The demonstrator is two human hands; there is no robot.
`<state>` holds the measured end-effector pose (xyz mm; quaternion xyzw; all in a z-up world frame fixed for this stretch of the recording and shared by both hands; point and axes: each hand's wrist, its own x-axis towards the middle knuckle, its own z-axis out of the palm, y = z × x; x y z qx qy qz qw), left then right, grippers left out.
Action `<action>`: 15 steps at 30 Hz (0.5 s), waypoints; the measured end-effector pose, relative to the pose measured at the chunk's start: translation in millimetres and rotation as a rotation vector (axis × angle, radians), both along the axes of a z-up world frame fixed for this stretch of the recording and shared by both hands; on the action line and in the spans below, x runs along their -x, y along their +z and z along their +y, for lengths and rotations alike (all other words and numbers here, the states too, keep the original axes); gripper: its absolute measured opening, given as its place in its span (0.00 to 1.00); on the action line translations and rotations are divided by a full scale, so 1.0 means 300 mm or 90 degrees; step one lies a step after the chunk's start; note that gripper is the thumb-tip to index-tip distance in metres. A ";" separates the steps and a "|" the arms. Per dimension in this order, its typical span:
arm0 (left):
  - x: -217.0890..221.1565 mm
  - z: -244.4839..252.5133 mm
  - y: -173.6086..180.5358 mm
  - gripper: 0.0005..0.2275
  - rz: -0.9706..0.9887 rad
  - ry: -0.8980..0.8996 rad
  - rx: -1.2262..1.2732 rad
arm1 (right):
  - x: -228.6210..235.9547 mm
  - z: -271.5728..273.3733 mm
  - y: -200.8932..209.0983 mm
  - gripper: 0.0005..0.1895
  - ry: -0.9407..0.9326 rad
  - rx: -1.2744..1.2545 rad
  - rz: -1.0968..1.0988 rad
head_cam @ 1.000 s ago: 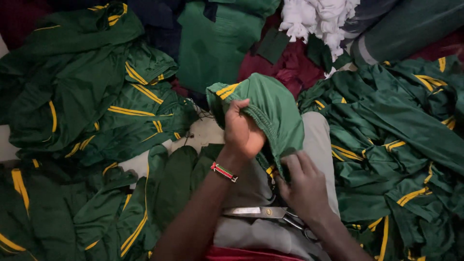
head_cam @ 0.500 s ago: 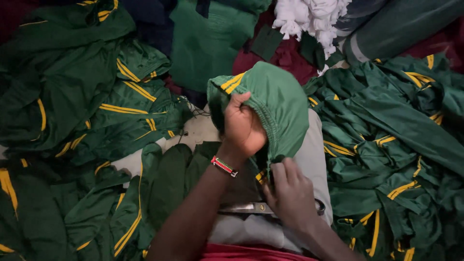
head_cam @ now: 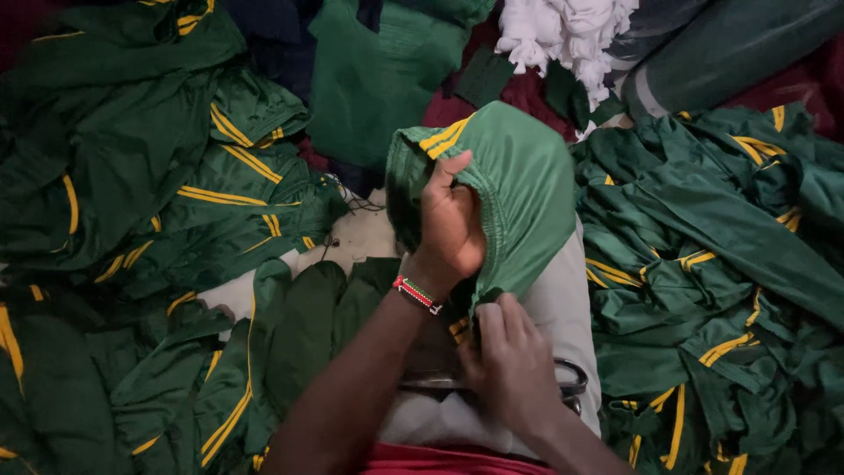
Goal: Threading a drawstring through the waistband of athletic shorts using a long needle
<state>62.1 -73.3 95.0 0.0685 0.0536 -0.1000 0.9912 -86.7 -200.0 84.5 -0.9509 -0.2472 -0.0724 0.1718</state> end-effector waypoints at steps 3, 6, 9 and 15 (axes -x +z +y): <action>0.001 -0.004 0.012 0.17 0.028 -0.001 -0.025 | 0.003 -0.004 -0.007 0.19 0.005 -0.021 0.001; -0.002 0.005 0.016 0.17 0.030 -0.005 -0.049 | -0.029 -0.047 -0.003 0.20 0.024 -0.080 0.038; -0.036 0.025 -0.026 0.18 -0.054 -0.023 -0.078 | -0.095 -0.120 0.085 0.14 -0.001 -0.242 0.043; -0.134 0.037 -0.258 0.20 -0.311 -0.017 -0.781 | -0.204 -0.332 0.244 0.12 -0.310 -0.434 0.066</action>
